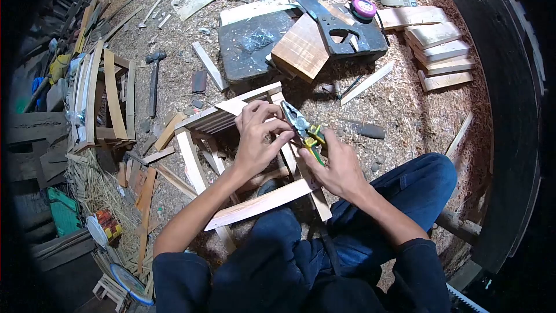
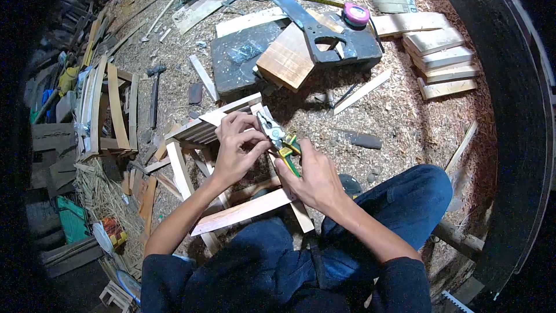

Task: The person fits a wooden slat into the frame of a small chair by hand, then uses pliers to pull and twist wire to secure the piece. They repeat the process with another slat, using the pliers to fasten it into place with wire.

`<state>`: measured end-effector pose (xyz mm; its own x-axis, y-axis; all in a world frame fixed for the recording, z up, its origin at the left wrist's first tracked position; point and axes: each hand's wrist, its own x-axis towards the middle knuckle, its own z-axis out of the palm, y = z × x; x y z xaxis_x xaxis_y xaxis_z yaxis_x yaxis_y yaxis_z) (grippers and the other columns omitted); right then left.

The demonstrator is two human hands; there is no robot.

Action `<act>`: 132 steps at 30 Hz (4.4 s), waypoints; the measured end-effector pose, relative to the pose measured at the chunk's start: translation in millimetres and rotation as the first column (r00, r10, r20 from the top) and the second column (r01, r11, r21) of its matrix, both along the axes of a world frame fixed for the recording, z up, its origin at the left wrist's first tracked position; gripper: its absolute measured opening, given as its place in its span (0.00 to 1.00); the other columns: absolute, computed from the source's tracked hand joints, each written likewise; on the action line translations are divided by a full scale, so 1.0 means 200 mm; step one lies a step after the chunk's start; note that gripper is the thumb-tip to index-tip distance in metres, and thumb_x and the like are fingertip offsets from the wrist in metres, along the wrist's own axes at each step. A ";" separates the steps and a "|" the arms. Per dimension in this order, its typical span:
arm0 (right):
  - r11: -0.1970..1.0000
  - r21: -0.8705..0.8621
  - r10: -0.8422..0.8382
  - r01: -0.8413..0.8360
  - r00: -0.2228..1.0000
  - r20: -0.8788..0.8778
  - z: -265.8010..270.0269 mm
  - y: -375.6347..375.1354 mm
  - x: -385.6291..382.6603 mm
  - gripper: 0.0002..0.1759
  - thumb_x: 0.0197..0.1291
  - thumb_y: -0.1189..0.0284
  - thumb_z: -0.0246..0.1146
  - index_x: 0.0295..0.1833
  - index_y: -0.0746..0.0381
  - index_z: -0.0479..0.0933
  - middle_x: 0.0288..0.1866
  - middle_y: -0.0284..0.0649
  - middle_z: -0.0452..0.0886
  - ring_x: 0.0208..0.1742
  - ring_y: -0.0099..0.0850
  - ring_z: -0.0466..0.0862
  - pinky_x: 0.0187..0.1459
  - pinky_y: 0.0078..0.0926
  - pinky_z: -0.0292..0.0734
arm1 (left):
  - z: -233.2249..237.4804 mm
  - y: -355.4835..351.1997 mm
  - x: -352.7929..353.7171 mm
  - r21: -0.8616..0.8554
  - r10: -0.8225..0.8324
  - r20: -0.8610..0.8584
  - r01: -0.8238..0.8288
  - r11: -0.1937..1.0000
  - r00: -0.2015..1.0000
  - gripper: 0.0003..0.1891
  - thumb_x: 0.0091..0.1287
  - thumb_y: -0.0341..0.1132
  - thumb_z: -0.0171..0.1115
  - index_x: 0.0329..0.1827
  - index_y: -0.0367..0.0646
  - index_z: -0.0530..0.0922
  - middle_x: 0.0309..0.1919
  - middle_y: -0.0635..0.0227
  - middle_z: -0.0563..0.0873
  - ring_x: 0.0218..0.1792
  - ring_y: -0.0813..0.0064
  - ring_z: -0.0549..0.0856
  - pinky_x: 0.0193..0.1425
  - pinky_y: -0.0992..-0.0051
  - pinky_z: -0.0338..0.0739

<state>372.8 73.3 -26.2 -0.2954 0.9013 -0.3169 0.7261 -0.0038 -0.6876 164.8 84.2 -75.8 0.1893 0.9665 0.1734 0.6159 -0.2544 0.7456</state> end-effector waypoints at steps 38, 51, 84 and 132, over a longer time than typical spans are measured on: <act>0.969 0.242 0.038 -0.052 0.997 0.062 -0.03 -0.04 0.07 0.33 0.68 0.49 0.62 0.62 0.68 0.72 0.47 0.57 0.83 0.41 0.54 0.87 0.41 0.49 0.83 | 0.03 0.33 -0.19 0.106 0.182 -0.253 -0.159 0.982 0.950 0.16 0.75 0.44 0.56 0.46 0.40 0.86 0.44 0.55 0.88 0.48 0.51 0.85 0.54 0.58 0.76; 0.991 0.128 0.048 -0.028 0.986 -0.157 0.08 0.04 0.04 0.25 0.66 0.56 0.66 0.52 0.68 0.73 0.33 0.54 0.84 0.31 0.47 0.88 0.36 0.45 0.83 | -0.01 0.36 -0.16 -0.081 0.149 -0.514 -0.220 0.972 0.845 0.28 0.77 0.46 0.46 0.22 0.38 0.83 0.21 0.45 0.84 0.25 0.42 0.86 0.33 0.49 0.81; 0.994 0.050 0.099 -0.100 0.995 0.017 -0.04 0.05 0.05 0.25 0.65 0.56 0.67 0.52 0.68 0.75 0.30 0.54 0.85 0.23 0.45 0.85 0.28 0.43 0.81 | 0.01 0.39 -0.15 -0.233 0.086 -0.493 -0.227 0.946 0.866 0.31 0.78 0.47 0.41 0.26 0.32 0.81 0.28 0.39 0.84 0.35 0.37 0.84 0.45 0.46 0.78; 0.993 -0.068 0.104 -0.096 0.984 0.143 0.01 0.09 0.03 0.24 0.67 0.54 0.65 0.46 0.68 0.80 0.29 0.48 0.84 0.32 0.32 0.87 0.37 0.38 0.80 | 0.02 0.39 -0.10 -0.198 0.120 -0.532 -0.261 0.945 0.838 0.30 0.77 0.47 0.43 0.27 0.33 0.85 0.30 0.39 0.85 0.35 0.37 0.86 0.48 0.47 0.80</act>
<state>378.4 90.7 -23.4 -0.3296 0.8475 -0.4161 0.8174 0.0356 -0.5750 145.3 162.4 -71.5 -0.0110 0.9887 -0.1497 0.9394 0.0615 0.3371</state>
